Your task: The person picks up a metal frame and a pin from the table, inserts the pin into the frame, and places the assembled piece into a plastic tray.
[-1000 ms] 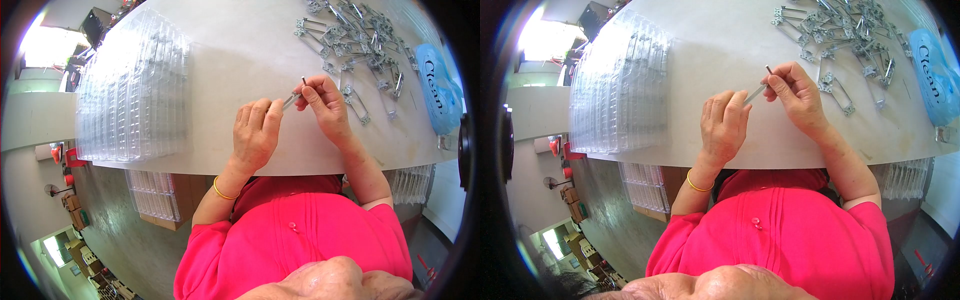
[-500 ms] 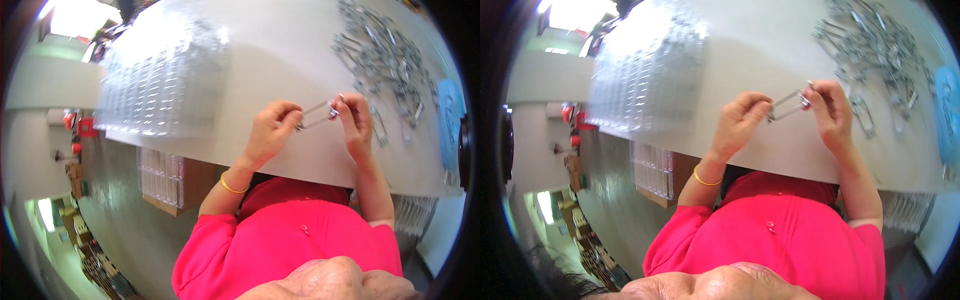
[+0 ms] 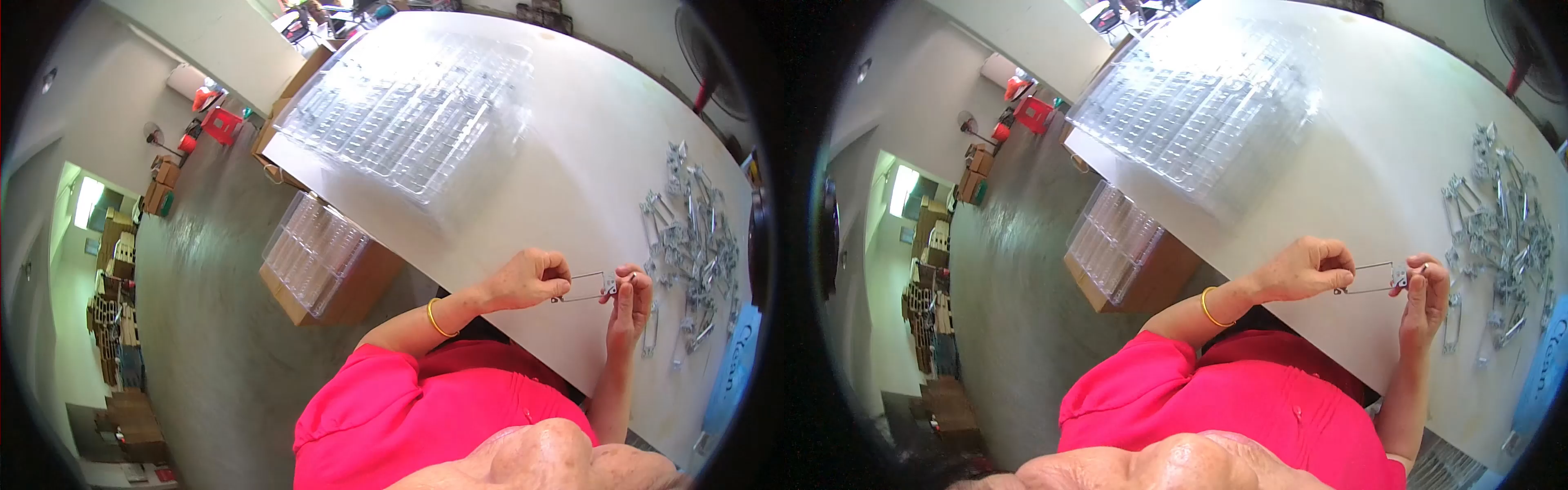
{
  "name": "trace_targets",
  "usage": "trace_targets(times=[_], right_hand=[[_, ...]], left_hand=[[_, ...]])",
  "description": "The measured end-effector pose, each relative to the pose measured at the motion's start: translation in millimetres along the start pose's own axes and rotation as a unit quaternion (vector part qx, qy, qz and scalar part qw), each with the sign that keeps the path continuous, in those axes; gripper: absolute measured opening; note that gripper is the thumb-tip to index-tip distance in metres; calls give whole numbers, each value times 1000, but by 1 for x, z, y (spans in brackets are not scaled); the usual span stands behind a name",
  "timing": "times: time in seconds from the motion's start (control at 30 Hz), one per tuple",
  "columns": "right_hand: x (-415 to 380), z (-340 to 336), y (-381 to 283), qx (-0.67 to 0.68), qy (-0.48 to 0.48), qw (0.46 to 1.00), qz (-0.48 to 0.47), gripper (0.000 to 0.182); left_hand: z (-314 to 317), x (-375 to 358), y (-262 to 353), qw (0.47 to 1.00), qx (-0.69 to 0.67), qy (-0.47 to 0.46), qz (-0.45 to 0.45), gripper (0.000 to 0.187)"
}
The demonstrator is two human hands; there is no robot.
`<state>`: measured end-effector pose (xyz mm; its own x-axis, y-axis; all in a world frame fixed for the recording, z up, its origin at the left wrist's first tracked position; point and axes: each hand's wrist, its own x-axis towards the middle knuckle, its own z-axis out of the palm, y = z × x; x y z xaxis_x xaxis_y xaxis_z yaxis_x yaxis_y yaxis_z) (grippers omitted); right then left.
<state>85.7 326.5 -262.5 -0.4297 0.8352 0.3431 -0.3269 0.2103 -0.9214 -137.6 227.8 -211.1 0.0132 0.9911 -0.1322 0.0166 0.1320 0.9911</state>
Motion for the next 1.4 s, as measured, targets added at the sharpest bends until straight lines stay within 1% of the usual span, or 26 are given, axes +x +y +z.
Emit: trace_targets(times=[0.03, 0.13, 0.17, 0.23, 0.27, 0.3, 0.33, 0.37, 0.43, 0.5, 0.53, 0.57, 0.7, 0.73, 0.77, 0.8, 0.87, 0.9, 0.97, 1.03, 1.1, 1.13, 1.23, 1.27, 1.33, 1.4], right_hand=[[1, -1, 1, 3, -8, 1000, -6, 13], [2, -7, 9, 1, 58, 997, 42, 13], [2, -11, 14, 3, 52, 998, 37, 13], [4, -15, 20, -50, 31, 997, 48, 8], [3, -9, 23, -72, 52, 994, 58, 6], [1, -9, 27, -71, 48, 995, 54, 6], [-2, -12, 29, -94, 21, 991, 94, 6], [-3, -12, 31, -116, -8, 984, 132, 6], [-3, -7, 36, -146, -30, 982, 116, 7], [-1, -7, 37, -213, -58, 971, 88, 8], [0, -3, 31, -190, -53, 974, 114, 9], [2, -3, 32, -190, -55, 974, 111, 9], [4, -1, 32, -200, -44, 973, 106, 8], [3, 0, 32, -203, -36, 972, 116, 8], [4, -1, 32, -204, -38, 972, 113, 8], [4, -2, 33, -206, -38, 970, 120, 8], [4, -2, 36, -208, -41, 969, 124, 8], [4, -2, 37, -209, -37, 970, 115, 8], [3, -1, 37, -211, -34, 971, 105, 9], [4, 0, 35, -221, -36, 969, 107, 8], [5, 1, 34, -224, -38, 967, 112, 8], [5, 1, 33, -225, -37, 966, 121, 8], [4, 0, 35, -219, -36, 967, 123, 8], [4, 1, 33, -220, -35, 967, 122, 8], [4, 3, 30, -217, -46, 966, 133, 7], [4, 2, 32, -217, -43, 966, 130, 7]], left_hand=[[-2, -4, 4, 1000, 21, 9, 3, 10], [-6, -16, 7, 999, 14, 36, 23, 9], [-7, -22, 11, 998, 9, 42, 36, 9], [-10, -39, 30, 997, 25, 57, 44, 8], [-12, -47, 37, 992, 74, 64, 82, 8], [-16, -56, 45, 983, 122, 70, 119, 8], [-21, -64, 55, 973, 147, 84, 156, 10], [-27, -72, 62, 972, 149, 89, 160, 10], [-43, -86, 79, 945, 187, 134, 234, 10], [-63, -101, 100, 920, 229, 197, 251, 10], [-75, -108, 105, 912, 231, 237, 244, 10], [-88, -114, 109, 902, 232, 277, 237, 9], [-148, -130, 126, 820, 278, 451, 216, 6], [-162, -133, 132, 817, 251, 484, 186, 7], [-177, -136, 136, 812, 225, 516, 156, 8], [-196, -138, 138, 810, 224, 519, 157, 8], [-238, -143, 133, 776, 261, 558, 136, 10], [-254, -145, 133, 774, 261, 560, 137, 10], [-282, -147, 132, 764, 326, 550, 86, 12], [-303, -137, 127, 754, 337, 556, 100, 14], [-326, -127, 119, 744, 404, 526, 80, 16], [-334, -122, 116, 737, 413, 528, 88, 19], [-352, -111, 113, 750, 426, 503, 52, 19], [-354, -109, 113, 751, 425, 503, 54, 19], [-357, -105, 115, 757, 431, 490, 8, 20], [-367, -99, 110, 757, 439, 484, 12, 21]])
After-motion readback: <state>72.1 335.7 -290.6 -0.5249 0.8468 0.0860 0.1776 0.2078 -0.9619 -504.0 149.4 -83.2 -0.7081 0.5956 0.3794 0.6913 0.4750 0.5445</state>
